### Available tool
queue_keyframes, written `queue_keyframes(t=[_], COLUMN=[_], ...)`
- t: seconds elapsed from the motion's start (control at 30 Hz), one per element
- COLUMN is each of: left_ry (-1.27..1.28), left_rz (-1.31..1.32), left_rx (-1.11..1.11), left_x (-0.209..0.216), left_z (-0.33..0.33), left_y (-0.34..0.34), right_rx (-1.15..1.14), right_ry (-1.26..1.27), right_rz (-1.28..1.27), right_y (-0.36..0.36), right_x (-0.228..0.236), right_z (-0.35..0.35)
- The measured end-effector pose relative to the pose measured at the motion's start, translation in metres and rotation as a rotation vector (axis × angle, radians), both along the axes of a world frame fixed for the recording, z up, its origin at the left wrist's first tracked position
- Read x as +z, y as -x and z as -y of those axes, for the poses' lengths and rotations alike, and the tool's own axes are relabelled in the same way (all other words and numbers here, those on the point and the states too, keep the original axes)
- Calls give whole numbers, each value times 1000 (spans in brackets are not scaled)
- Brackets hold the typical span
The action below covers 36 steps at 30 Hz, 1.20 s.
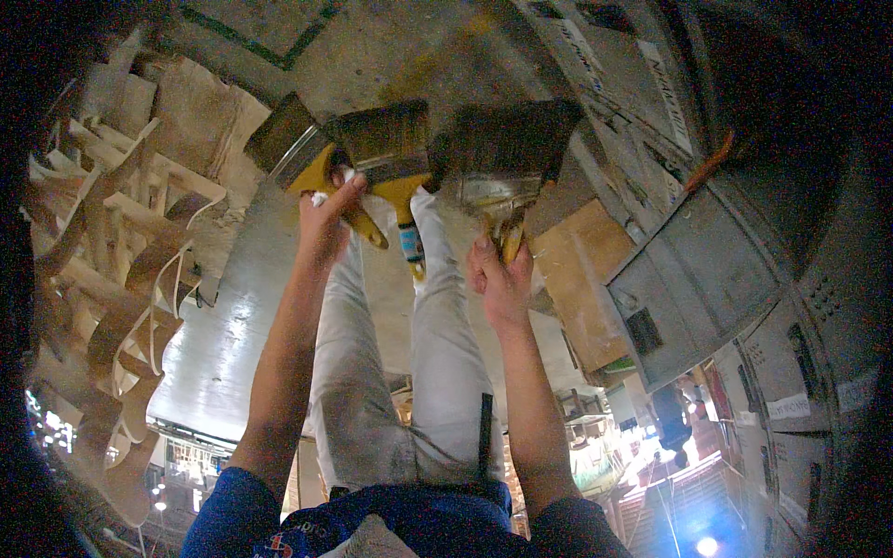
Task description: The person walks through a workshop, retrieves a paintbrush from a locker, and then wraps the bristles with masking tape. The person handles a white cloth and a roll of masking tape while preparing the brush.
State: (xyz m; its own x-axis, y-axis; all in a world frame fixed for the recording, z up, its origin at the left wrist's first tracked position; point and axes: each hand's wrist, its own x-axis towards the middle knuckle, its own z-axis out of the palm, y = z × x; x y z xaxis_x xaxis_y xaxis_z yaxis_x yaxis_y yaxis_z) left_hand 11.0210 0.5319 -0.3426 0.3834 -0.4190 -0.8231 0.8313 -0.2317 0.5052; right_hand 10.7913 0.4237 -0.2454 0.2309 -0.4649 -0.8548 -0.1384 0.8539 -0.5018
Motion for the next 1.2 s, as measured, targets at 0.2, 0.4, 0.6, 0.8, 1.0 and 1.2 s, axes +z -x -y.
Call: queue_keyframes(t=[0.2, 0.4, 0.6, 0.8, 1.0, 1.2], left_ry=[61, -527, -120, -90, -27, -47], left_rz=[175, 288, 204, 64, -97, -57], left_rx=[-90, -314, -259, -330, -167, 13], left_x=[-122, -172, -91, -28, -8, 8], left_z=[0, -30, -54, -41, -16, 18], left_y=[-19, -38, 18, 65, 62, 44], right_rx=[-58, -1, 505, 756, 1169, 1258], right_ry=[-35, -78, 617, 603, 679, 460], right_rz=[-160, -315, -616, -398, -533, -337], right_y=[-9, -9, -25, -60, -70, -76], right_x=[-33, -55, -86, -54, -10, 46], right_z=[2, -9, -47, -71, -34, 57])
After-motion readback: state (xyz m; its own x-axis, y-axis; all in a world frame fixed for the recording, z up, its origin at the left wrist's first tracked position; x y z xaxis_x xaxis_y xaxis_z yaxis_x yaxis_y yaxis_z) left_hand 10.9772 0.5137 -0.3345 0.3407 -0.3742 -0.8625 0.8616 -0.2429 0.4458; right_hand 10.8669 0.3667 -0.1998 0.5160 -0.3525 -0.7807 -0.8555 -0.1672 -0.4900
